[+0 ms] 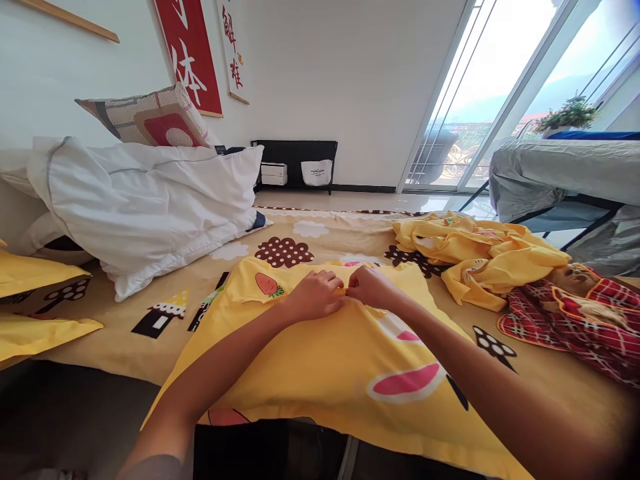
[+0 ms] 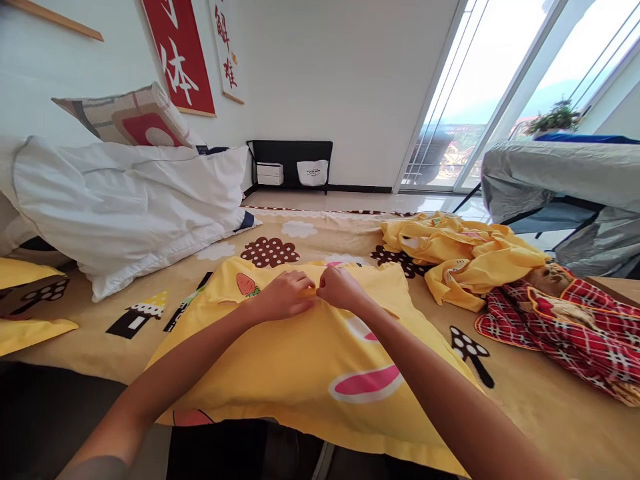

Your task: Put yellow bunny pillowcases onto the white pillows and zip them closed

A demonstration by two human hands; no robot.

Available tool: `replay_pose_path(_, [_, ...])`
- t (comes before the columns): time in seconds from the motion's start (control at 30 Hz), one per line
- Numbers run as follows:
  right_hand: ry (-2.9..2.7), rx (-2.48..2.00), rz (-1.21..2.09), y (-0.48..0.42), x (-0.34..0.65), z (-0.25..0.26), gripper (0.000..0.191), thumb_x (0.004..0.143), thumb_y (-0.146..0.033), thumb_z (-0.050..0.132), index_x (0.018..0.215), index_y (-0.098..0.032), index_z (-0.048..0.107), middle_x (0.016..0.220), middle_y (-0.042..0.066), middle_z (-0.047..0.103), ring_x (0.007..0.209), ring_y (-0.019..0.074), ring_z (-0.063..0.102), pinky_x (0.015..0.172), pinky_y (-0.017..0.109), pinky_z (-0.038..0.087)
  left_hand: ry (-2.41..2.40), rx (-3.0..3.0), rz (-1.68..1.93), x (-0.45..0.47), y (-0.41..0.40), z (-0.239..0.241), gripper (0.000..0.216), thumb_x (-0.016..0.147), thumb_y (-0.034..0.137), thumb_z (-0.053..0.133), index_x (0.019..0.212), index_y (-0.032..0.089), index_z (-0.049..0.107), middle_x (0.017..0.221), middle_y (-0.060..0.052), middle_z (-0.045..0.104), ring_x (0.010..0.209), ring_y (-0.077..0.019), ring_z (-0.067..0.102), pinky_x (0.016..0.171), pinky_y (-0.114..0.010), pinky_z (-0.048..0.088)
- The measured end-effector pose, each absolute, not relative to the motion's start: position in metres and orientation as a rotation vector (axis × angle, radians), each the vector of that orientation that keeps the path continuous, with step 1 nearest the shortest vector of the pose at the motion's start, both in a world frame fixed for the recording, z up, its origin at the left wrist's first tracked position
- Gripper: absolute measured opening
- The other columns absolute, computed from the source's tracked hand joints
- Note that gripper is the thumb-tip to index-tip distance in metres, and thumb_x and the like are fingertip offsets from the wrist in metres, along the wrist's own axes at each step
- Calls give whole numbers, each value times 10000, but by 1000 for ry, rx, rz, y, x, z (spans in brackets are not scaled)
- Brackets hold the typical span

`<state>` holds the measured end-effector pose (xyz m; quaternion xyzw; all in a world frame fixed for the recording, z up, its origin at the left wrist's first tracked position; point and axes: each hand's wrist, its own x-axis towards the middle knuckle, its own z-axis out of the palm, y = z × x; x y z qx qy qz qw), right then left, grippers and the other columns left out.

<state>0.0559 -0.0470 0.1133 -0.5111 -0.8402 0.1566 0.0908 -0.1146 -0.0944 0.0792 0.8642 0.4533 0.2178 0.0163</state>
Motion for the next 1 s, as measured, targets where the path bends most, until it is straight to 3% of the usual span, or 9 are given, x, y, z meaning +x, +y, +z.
replay_pose_path(0.2, [-2387, -1540, 575, -54, 78, 100, 151, 716, -152, 582, 577, -139, 641, 535, 5, 586, 560, 108, 498, 527, 226, 306, 1418, 2369, 736, -103, -81, 70, 90, 833, 231, 581, 759, 183, 595, 749, -18, 627, 691, -164, 556, 632, -281, 411])
replay_pose_path(0.3, [-2302, -1587, 679, -55, 104, 91, 174, 752, -190, 577, 598, -136, 638, 506, -1, 577, 511, 100, 489, 502, 214, 324, 1373, 2272, 777, -112, -81, 64, 112, 820, 236, 590, 724, 178, 585, 715, -7, 613, 652, -146, 533, 600, -270, 392])
replay_pose_path(0.43, [-2164, -1635, 820, -51, 137, 87, 199, 788, -225, 559, 624, -135, 627, 458, -14, 539, 439, 86, 447, 459, 204, 325, 1347, 2252, 834, -118, -78, 59, 145, 881, 247, 500, 782, 183, 585, 784, -23, 628, 704, -157, 552, 647, -278, 434])
replay_pose_path(0.63, [-2096, -1522, 873, -45, 145, 88, 205, 760, -250, 589, 586, -143, 609, 439, -12, 538, 414, 75, 432, 432, 197, 297, 1503, 2749, 853, -76, -86, 66, 165, 886, 149, 482, 989, 179, 607, 1068, -107, 608, 996, -245, 536, 862, -391, 420])
replay_pose_path(0.8, [-2115, -1506, 817, -39, 139, 93, 193, 718, -231, 599, 541, -152, 594, 423, -11, 545, 418, 82, 449, 429, 197, 307, 1530, 2946, 563, -34, -84, 74, 215, 930, 344, 532, 973, 161, 636, 1084, -101, 615, 1039, -251, 529, 884, -414, 390])
replay_pose_path(1.0, [-2137, -1541, 806, -45, 144, 93, 206, 747, -231, 581, 555, -158, 600, 442, -11, 560, 423, 80, 441, 431, 199, 311, 1638, 2921, 404, -25, -75, 74, 195, 939, 270, 499, 979, 135, 634, 1090, -105, 627, 1059, -240, 531, 870, -400, 379])
